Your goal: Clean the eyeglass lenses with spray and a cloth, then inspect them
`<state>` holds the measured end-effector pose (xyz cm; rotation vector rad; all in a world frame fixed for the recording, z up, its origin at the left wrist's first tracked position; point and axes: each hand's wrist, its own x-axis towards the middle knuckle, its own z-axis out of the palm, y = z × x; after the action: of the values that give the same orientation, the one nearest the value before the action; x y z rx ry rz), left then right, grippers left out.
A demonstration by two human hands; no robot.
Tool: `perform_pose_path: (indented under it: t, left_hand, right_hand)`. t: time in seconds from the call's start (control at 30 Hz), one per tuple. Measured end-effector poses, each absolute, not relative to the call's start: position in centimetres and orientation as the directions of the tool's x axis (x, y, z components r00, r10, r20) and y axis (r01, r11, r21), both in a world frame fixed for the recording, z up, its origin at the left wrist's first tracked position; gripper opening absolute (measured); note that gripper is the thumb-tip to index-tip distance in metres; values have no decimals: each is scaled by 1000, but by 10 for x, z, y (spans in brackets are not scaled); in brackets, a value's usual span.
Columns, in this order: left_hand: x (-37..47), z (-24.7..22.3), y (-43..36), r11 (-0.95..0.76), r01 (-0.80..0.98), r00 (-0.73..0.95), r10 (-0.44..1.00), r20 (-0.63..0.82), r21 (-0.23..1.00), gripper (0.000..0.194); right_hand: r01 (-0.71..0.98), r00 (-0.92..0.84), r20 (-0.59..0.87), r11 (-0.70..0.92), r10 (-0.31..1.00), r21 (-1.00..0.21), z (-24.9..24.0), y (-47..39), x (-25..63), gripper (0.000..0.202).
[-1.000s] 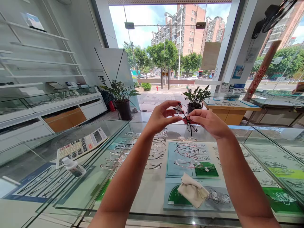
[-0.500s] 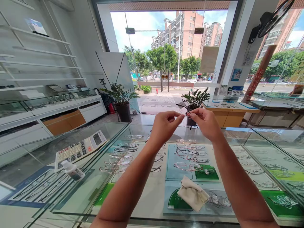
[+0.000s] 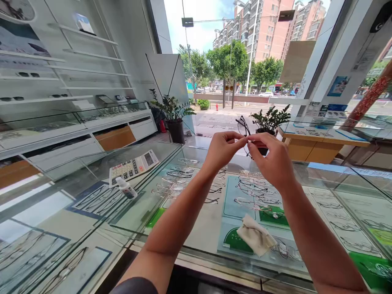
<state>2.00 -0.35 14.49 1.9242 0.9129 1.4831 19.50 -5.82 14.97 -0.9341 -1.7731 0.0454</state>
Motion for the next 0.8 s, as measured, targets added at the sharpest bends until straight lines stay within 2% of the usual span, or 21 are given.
perform_pose_path:
  t: [0.1, 0.17, 0.3, 0.43, 0.5, 0.6, 0.7, 0.8]
  left_hand:
    - [-1, 149, -5, -570, 281, 128, 820, 558, 772, 20]
    - [-25, 153, -1, -535, 384, 167, 842, 514, 752, 17]
    - [-87, 159, 26, -501, 660, 337, 864, 374, 561, 14]
    - [-141, 146, 66, -436, 846, 395, 899, 188, 306, 18]
    - [-158, 131, 84, -373, 912, 363, 928, 90, 170, 23]
    - [-175, 107, 105, -274, 962, 274, 962, 7, 10, 26]
    - [-187, 85, 120, -220, 975, 220, 976, -8, -36, 25]
    - [-197, 67, 129, -192, 980, 191, 981, -30, -44, 26]
  right_hand:
    - [501, -200, 727, 706, 657, -500, 153, -64, 198, 18]
    - [491, -242, 678, 691, 694, -531, 155, -67, 203, 18]
    - [503, -283, 643, 681, 711, -532, 158, -71, 214, 23]
    - [488, -267, 718, 733, 642, -474, 159, -71, 219, 19]
    - [498, -266, 731, 739, 628, -454, 158, -70, 219, 19]
    - [527, -376, 682, 750, 627, -399, 158, -70, 219, 21]
    - [544, -463, 684, 790, 564, -283, 160, -71, 219, 32]
    - [538, -466, 731, 816, 498, -212, 161, -71, 220, 47]
